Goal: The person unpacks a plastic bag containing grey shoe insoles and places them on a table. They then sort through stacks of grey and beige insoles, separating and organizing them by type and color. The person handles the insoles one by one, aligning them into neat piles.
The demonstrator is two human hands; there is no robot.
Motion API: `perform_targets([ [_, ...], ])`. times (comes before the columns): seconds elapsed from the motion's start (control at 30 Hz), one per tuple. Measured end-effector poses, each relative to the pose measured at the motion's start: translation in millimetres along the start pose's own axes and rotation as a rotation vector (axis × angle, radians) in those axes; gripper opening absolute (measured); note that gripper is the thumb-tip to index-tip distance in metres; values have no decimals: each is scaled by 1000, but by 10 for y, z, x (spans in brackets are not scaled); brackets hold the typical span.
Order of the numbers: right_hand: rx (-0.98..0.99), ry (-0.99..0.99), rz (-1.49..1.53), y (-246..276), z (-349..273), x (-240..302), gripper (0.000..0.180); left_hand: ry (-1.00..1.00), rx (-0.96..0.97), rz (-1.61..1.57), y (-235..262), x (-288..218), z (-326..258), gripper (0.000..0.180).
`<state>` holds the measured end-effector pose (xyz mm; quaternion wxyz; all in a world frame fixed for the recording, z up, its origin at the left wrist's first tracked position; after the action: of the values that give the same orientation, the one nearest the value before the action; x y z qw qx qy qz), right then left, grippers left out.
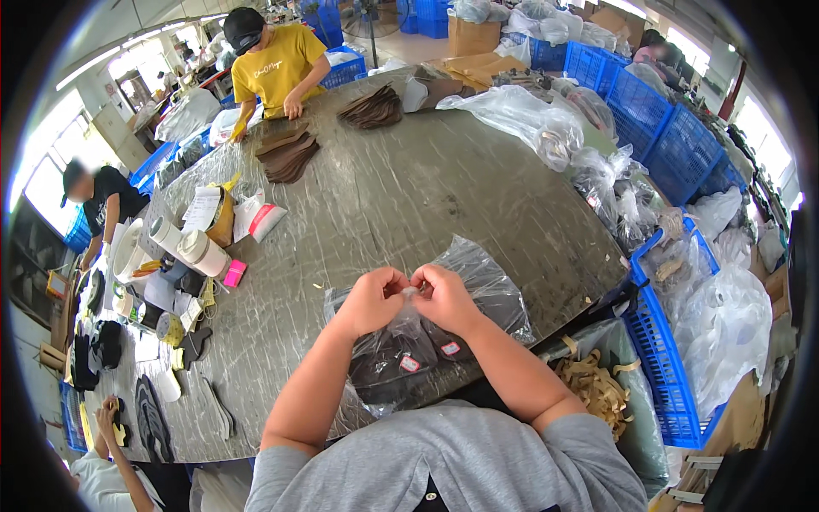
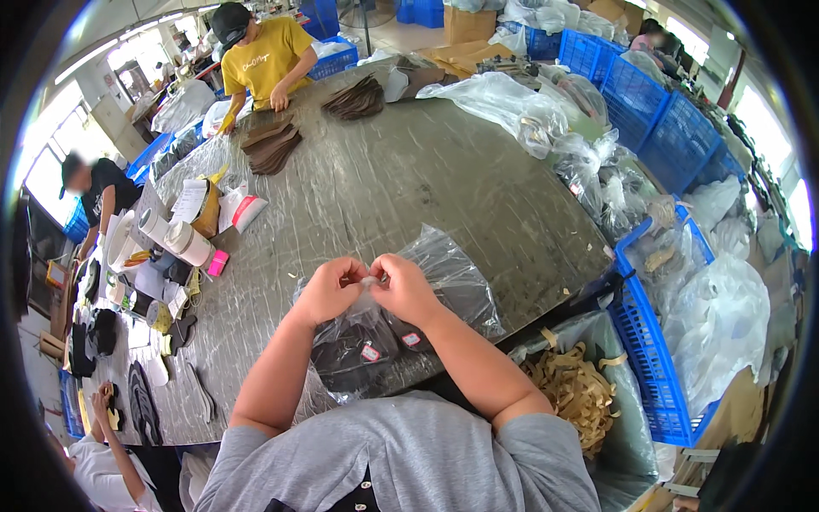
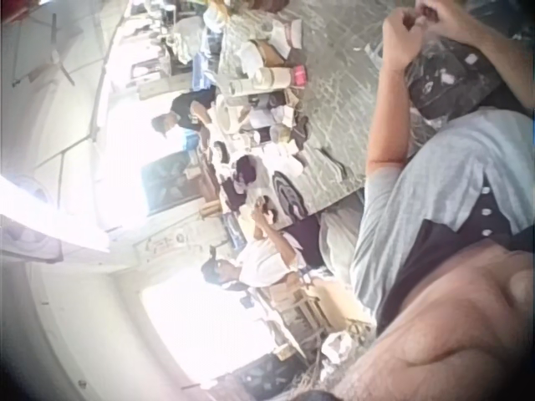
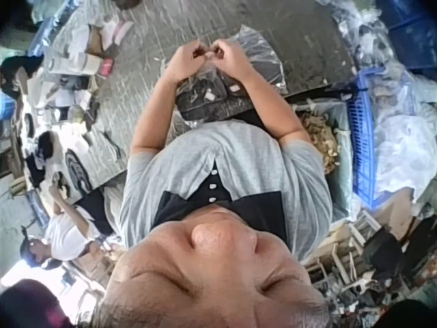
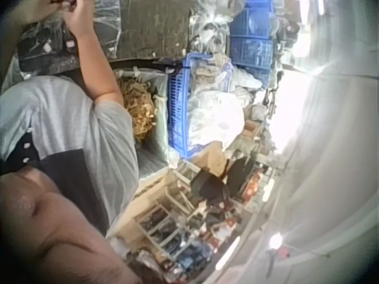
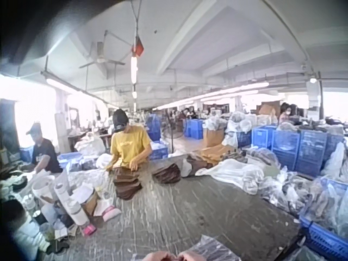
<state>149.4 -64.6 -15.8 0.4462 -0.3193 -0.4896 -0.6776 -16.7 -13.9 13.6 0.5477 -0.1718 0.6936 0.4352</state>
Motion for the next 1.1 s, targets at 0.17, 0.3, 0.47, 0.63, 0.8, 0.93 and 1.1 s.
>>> perform_targets([
  [0.17,-82,56,-115,-71,83,-68,18,-120,20,-1,8,26,-25,30],
  [0.3,16,-88,-5,-30,100,-62,19,-91,38,-22,32,17,-13,32],
  [0.47,137,-269,332,59,60,-88,21,-117,-109,86,-98,33,-2,25],
  [0.63,204,-267,325,112,-26,-207,23,-43,-143,206,-220,-51,70,16],
  [0.8,201,-266,311,138,14,-182,21,-152,-331,329,-333,57,104,15],
  [0.93,150,-220,263,88,-18,-160,18,27,-42,62,-84,16,108,12],
  [1.1,5,-143,110,-19,-4,-58,17,-47,-21,15,-66,25,-8,14],
])
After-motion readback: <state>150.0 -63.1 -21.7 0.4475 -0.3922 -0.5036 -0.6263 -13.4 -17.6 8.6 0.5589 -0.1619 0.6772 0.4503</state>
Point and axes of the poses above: each hand's wrist, its own z-axis towards the middle knuckle, its own y-axis out of the back of the hand, x = y × z, the point moved 2 cm from there along z, towards the middle knuckle, and after that the axes turned 3 degrees about -z, right-handed, at the moved point
